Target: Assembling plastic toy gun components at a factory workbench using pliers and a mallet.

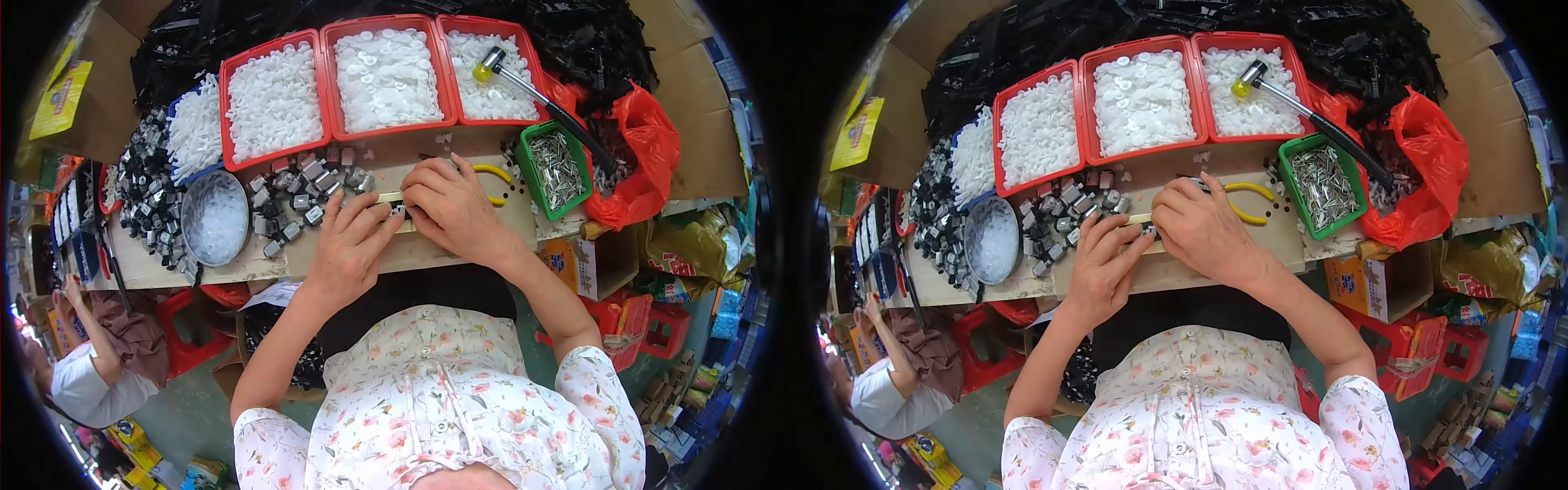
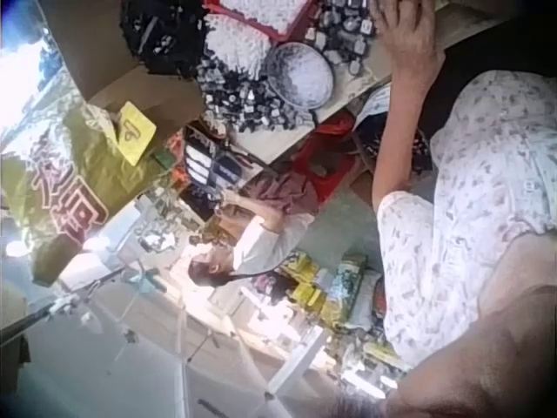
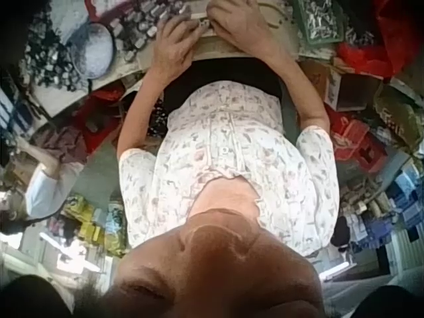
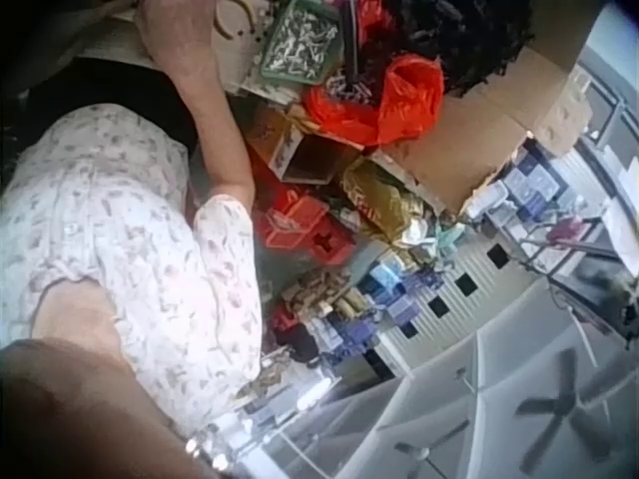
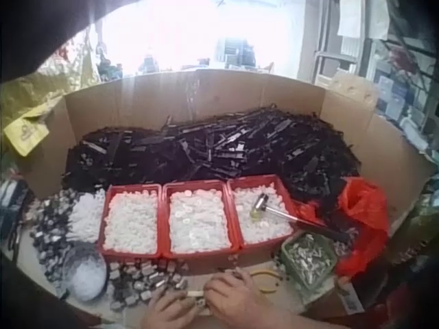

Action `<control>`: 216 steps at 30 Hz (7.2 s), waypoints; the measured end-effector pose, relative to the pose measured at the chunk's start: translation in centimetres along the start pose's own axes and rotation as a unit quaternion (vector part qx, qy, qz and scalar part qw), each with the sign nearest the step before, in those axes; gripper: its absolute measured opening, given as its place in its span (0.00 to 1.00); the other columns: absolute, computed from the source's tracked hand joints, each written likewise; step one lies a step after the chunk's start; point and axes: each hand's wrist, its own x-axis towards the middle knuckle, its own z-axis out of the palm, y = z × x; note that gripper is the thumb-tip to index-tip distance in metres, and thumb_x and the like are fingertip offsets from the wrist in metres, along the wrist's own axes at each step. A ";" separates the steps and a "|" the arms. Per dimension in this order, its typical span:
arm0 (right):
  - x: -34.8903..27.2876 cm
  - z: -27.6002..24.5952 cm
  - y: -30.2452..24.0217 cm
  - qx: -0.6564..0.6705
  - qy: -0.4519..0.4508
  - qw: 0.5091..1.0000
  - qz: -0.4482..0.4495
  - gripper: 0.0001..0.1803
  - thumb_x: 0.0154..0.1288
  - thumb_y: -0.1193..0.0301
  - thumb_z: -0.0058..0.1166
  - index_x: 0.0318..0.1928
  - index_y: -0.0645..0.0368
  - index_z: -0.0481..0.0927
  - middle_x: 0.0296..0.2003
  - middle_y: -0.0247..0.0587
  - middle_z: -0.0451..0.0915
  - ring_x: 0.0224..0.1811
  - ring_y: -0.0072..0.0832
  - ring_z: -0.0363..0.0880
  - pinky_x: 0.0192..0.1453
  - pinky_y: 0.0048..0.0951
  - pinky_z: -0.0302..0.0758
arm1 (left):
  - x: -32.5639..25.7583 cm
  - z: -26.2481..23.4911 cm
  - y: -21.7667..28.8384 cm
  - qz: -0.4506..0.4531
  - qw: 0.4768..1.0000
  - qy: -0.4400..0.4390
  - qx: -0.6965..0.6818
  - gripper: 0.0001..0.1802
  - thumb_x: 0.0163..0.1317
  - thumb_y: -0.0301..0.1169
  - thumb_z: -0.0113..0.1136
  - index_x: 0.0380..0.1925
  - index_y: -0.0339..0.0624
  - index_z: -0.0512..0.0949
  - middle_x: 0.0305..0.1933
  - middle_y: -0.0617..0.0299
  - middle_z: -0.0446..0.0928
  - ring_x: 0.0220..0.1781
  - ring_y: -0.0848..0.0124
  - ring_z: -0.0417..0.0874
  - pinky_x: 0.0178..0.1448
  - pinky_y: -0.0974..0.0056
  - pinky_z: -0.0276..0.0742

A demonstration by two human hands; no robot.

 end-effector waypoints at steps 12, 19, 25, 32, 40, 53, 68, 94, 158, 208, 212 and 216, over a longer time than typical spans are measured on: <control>0.0 -0.2 0.3 0.037 -0.006 0.999 0.010 0.08 0.60 0.75 0.62 0.40 0.57 0.78 0.44 0.34 0.78 0.53 0.36 0.76 0.62 0.48 0.67 | 0.6 -0.4 -0.2 0.017 0.999 -0.040 0.025 0.26 0.49 0.17 0.59 0.52 0.40 0.82 0.51 0.56 0.77 0.64 0.55 0.74 0.74 0.41 0.59; -0.4 0.5 -0.1 0.109 0.043 0.992 0.042 0.07 0.59 0.77 0.62 0.37 0.60 0.78 0.42 0.37 0.79 0.47 0.38 0.78 0.55 0.39 0.69 | 0.5 -0.2 -0.2 0.019 0.998 -0.042 0.040 0.26 0.48 0.18 0.59 0.51 0.41 0.82 0.52 0.57 0.76 0.64 0.54 0.74 0.74 0.39 0.57; -0.3 0.2 -0.4 0.097 0.029 0.993 0.063 0.08 0.58 0.77 0.62 0.37 0.60 0.77 0.41 0.37 0.78 0.47 0.38 0.77 0.56 0.40 0.69 | 0.8 -0.6 0.1 0.006 0.998 -0.054 0.026 0.24 0.48 0.17 0.61 0.50 0.40 0.82 0.50 0.59 0.74 0.67 0.55 0.72 0.74 0.35 0.54; 0.3 0.1 -0.1 0.084 0.008 0.996 0.014 0.09 0.57 0.76 0.62 0.37 0.60 0.75 0.44 0.38 0.77 0.50 0.39 0.76 0.57 0.40 0.68 | 0.4 -0.6 0.0 0.002 0.999 -0.050 0.020 0.27 0.48 0.16 0.61 0.51 0.41 0.82 0.53 0.59 0.75 0.67 0.54 0.71 0.74 0.35 0.53; -0.1 -1.1 0.4 0.106 0.020 0.994 0.029 0.08 0.58 0.76 0.61 0.38 0.60 0.77 0.46 0.40 0.78 0.50 0.41 0.77 0.56 0.40 0.70 | 0.2 -0.1 0.6 0.003 0.997 -0.046 0.062 0.26 0.48 0.16 0.60 0.51 0.41 0.82 0.54 0.58 0.75 0.67 0.53 0.71 0.74 0.35 0.53; -7.7 -8.4 8.3 -0.146 0.122 0.933 0.305 0.08 0.64 0.77 0.61 0.42 0.67 0.80 0.36 0.48 0.77 0.41 0.45 0.79 0.45 0.38 0.75 | 6.9 -3.7 -3.2 -0.025 0.996 0.081 0.026 0.13 0.57 0.20 0.64 0.43 0.37 0.82 0.42 0.54 0.79 0.55 0.50 0.76 0.58 0.52 0.74; -7.7 -9.5 8.4 -0.151 0.078 0.939 0.299 0.05 0.62 0.77 0.60 0.37 0.66 0.81 0.36 0.47 0.78 0.41 0.47 0.79 0.45 0.44 0.73 | 14.7 0.5 -6.3 -0.021 0.989 0.016 0.148 0.05 0.52 0.26 0.69 0.30 0.41 0.86 0.37 0.60 0.79 0.47 0.59 0.76 0.51 0.54 0.72; -0.4 -4.2 -1.1 0.178 0.213 0.952 0.127 0.06 0.66 0.80 0.59 0.40 0.64 0.76 0.41 0.47 0.82 0.42 0.38 0.83 0.46 0.32 0.79 | 8.1 1.2 3.6 -0.353 0.746 0.108 -0.555 0.08 0.66 0.23 0.66 0.43 0.32 0.87 0.37 0.64 0.86 0.36 0.83 0.81 0.39 0.77 0.75; -2.4 -0.8 -1.3 0.194 0.165 0.964 0.078 0.09 0.57 0.83 0.65 0.39 0.63 0.83 0.41 0.42 0.81 0.40 0.35 0.82 0.43 0.31 0.78 | 3.4 0.5 3.0 -0.161 0.969 0.127 -0.139 0.19 0.50 0.27 0.75 0.44 0.38 0.86 0.41 0.56 0.82 0.48 0.56 0.77 0.52 0.56 0.75; -1.5 -0.1 -1.3 0.059 0.062 0.993 0.078 0.08 0.52 0.77 0.65 0.35 0.59 0.83 0.40 0.36 0.79 0.49 0.36 0.78 0.55 0.40 0.68 | 0.1 1.5 1.2 0.138 0.947 0.029 0.289 0.18 0.58 0.33 0.58 0.47 0.40 0.84 0.51 0.60 0.78 0.62 0.63 0.76 0.67 0.45 0.63; -1.1 -0.5 -1.6 0.040 0.056 0.996 0.061 0.07 0.53 0.77 0.64 0.34 0.59 0.83 0.39 0.35 0.79 0.49 0.36 0.77 0.56 0.40 0.67 | 0.2 1.6 1.4 0.132 0.947 0.022 0.290 0.18 0.59 0.33 0.57 0.47 0.39 0.84 0.51 0.60 0.78 0.62 0.62 0.76 0.67 0.45 0.63; -1.3 -0.5 -1.1 0.070 0.047 0.994 0.070 0.06 0.54 0.77 0.64 0.34 0.59 0.84 0.39 0.35 0.79 0.51 0.36 0.76 0.58 0.41 0.67 | 0.4 1.9 1.8 0.082 0.968 0.033 0.235 0.17 0.57 0.32 0.62 0.46 0.41 0.84 0.50 0.61 0.79 0.60 0.61 0.77 0.66 0.45 0.64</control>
